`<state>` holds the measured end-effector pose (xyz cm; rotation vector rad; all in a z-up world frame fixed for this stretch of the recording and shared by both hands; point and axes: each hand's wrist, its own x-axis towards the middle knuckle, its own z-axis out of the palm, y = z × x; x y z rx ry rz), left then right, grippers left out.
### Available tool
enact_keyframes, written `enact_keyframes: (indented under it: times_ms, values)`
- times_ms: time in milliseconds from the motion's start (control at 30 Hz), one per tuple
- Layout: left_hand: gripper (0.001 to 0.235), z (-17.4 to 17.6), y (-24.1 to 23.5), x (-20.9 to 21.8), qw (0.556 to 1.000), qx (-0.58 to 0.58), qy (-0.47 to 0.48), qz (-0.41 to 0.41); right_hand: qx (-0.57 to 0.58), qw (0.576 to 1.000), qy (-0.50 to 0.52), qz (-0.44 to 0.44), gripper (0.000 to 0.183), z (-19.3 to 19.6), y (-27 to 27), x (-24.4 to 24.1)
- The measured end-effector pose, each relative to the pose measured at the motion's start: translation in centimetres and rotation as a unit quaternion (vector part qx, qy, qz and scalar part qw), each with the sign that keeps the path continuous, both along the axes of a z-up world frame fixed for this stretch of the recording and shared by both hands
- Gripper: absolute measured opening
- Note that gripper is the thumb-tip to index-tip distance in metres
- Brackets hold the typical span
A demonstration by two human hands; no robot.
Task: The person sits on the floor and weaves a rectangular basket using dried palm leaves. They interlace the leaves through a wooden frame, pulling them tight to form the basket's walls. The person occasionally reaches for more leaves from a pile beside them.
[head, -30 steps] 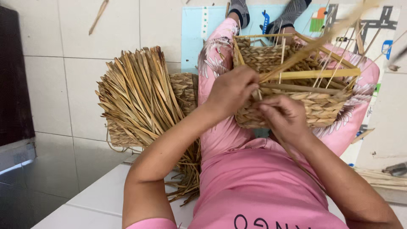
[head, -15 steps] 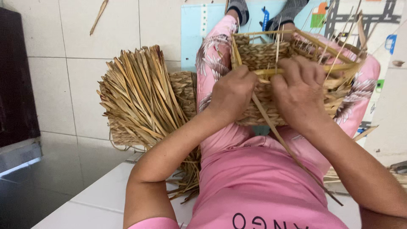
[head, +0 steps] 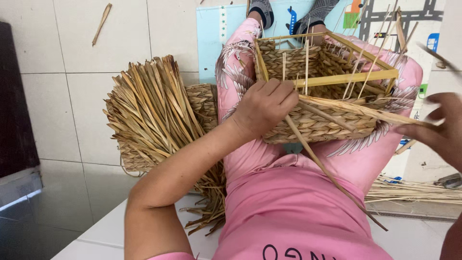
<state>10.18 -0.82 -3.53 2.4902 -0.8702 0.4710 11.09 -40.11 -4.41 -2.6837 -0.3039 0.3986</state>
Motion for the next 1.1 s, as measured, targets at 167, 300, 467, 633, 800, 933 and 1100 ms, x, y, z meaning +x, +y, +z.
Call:
enact_keyframes:
  times_ms: [167, 300, 467, 633, 800, 933, 1100]
  values:
    - [0.017, -0.9, 0.8, 1.5, 0.991, -0.052, 0.117, -0.039, 0.032, 0.979, -0.199, 0.027, 0.053, 3.3, 2.2, -3.3]
    - [0.014, -0.3, 0.7, 1.9, 0.98, -0.018, 0.196, -0.041, 0.103, 0.969, -0.17, 0.145, 0.052, 4.7, 11.3, -5.4]
    - [0.01, 0.3, 0.5, 2.2, 0.973, -0.026, 0.227, -0.036, 0.012, 0.971, -0.097, 0.216, 0.018, 3.1, 18.9, -3.6]
    - [0.01, 0.4, 0.9, 3.9, 0.925, -0.088, 0.365, -0.05, -0.022, 0.96, -0.172, 0.219, 0.01, 5.8, 16.1, 0.0]
    - [0.013, 0.1, -0.8, 4.4, 0.929, -0.009, 0.37, 0.002, 0.036, 0.918, -0.342, 0.196, 0.015, 6.8, 17.4, 2.4]
    - [0.012, 0.4, -0.5, 3.4, 0.915, -0.074, 0.394, 0.05, 0.084, 0.906, -0.347, 0.228, 0.029, 6.0, 17.7, 0.2]
    - [0.012, 0.9, -0.1, 2.5, 0.931, -0.096, 0.35, 0.03, 0.04, 0.932, -0.263, 0.247, 0.016, 3.9, 17.2, 0.4]
